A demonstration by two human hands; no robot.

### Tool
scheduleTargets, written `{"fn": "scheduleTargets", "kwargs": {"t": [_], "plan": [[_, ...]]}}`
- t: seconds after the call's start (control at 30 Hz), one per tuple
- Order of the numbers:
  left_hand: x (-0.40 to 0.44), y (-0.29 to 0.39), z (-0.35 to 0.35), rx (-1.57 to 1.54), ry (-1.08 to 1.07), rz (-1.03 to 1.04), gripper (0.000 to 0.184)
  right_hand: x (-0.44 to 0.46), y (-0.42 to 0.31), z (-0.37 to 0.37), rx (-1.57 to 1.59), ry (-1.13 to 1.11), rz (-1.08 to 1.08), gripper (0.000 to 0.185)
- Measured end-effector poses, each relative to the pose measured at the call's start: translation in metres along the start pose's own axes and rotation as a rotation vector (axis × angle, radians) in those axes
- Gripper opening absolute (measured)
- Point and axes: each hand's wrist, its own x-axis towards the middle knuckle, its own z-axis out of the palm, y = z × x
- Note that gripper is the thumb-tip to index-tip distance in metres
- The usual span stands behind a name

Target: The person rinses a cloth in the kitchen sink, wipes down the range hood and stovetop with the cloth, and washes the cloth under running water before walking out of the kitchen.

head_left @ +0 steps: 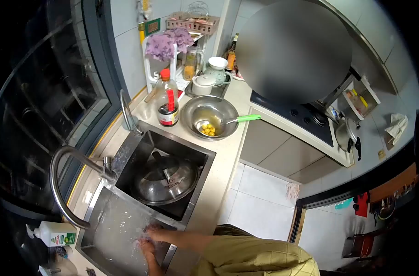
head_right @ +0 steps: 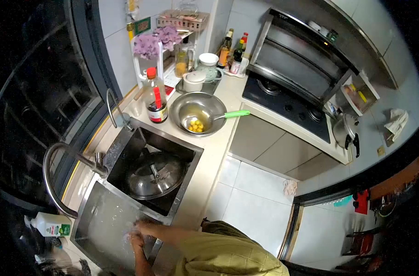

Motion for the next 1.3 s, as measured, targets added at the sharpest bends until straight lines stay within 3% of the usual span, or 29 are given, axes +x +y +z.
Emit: {"fn": "scheduleTargets", "kwargs": {"t": [0.07,0.17,0.23,0.27,0.37,0.4,0.43,0.5,0.53,0.63,0.73,0.83,0.93,0.97,1.03,1.1,1.17,1.2,1.23,1.3], "plan": [[0.005,0.002,0.002,-0.616,-0.118,-0.375,0.031,-0.006,0.001,0.002,-0.043,0.186,0.084,0.022],[0.012,0.001,-0.013,-1.515,-0.314,-0.946,0.035,-0.020,-0.032,-0.054,0.096,-0.127,0.045,0.021],[0.017,0.058,-0.066,-1.431,-0.228,-1.086,0.033,-0.023,-0.051,-0.043,0.274,-0.115,-0.193,0.025],[0.013,0.059,-0.078,-1.389,-0.268,-0.982,0.033,-0.024,-0.060,-0.040,0.357,-0.108,-0.317,0.027],[0.007,0.060,-0.099,-1.260,-0.373,-0.660,0.032,-0.040,-0.074,-0.065,0.737,-0.188,-0.234,0.027],[0.008,0.067,-0.106,-1.303,-0.340,-0.654,0.031,-0.055,-0.079,-0.081,0.849,0.081,-0.202,0.030],[0.009,0.074,-0.113,-1.347,-0.307,-0.648,0.030,-0.053,-0.078,-0.084,0.829,0.148,-0.184,0.032],[0.017,0.088,-0.120,-1.584,-0.162,-0.834,0.029,-0.041,-0.064,-0.083,0.790,0.278,-0.148,0.035],[0.019,0.085,-0.122,-1.687,-0.106,-0.927,0.028,-0.025,-0.060,-0.064,1.062,0.009,-0.031,0.043],[0.023,0.118,-0.125,-1.824,-0.255,-0.426,0.029,-0.080,-0.103,-0.115,1.558,-0.104,0.182,0.045],[0.027,0.131,-0.125,-1.699,-0.047,-0.574,0.032,-0.060,-0.093,-0.091,1.809,-0.286,-0.090,0.034],[0.029,0.141,-0.128,-1.650,0.058,-0.613,0.039,-0.052,-0.099,-0.090,1.703,-0.052,-0.114,0.018],[0.026,0.161,-0.144,-1.762,-0.016,-0.760,0.045,-0.049,-0.107,-0.095,1.538,0.052,-0.387,0.021],[0.023,0.164,-0.151,-1.818,-0.064,-0.837,0.047,-0.050,-0.111,-0.097,1.579,-0.005,-0.367,0.022],[0.021,0.143,-0.139,-1.738,-0.114,-0.761,0.044,-0.059,-0.117,-0.104,1.658,-0.128,-0.319,0.025],[0.011,0.112,-0.129,-1.510,-0.152,-0.742,0.039,-0.049,-0.100,-0.108,1.267,-0.237,-0.613,0.029],[0.011,0.085,-0.124,-1.465,-0.355,-0.847,0.032,-0.057,-0.096,-0.110,1.247,-0.338,-0.509,0.027],[0.010,0.119,-0.147,-1.452,-0.295,-0.880,0.031,-0.043,-0.087,-0.098,1.180,-0.406,-0.536,0.026],[0.011,0.128,-0.148,-1.466,-0.245,-0.854,0.031,-0.028,-0.076,-0.084,1.109,-0.472,-0.567,0.025],[0.013,0.103,-0.125,-1.414,-0.372,-0.756,0.029,-0.011,-0.071,-0.065,1.194,-0.514,-0.423,0.020]]}}
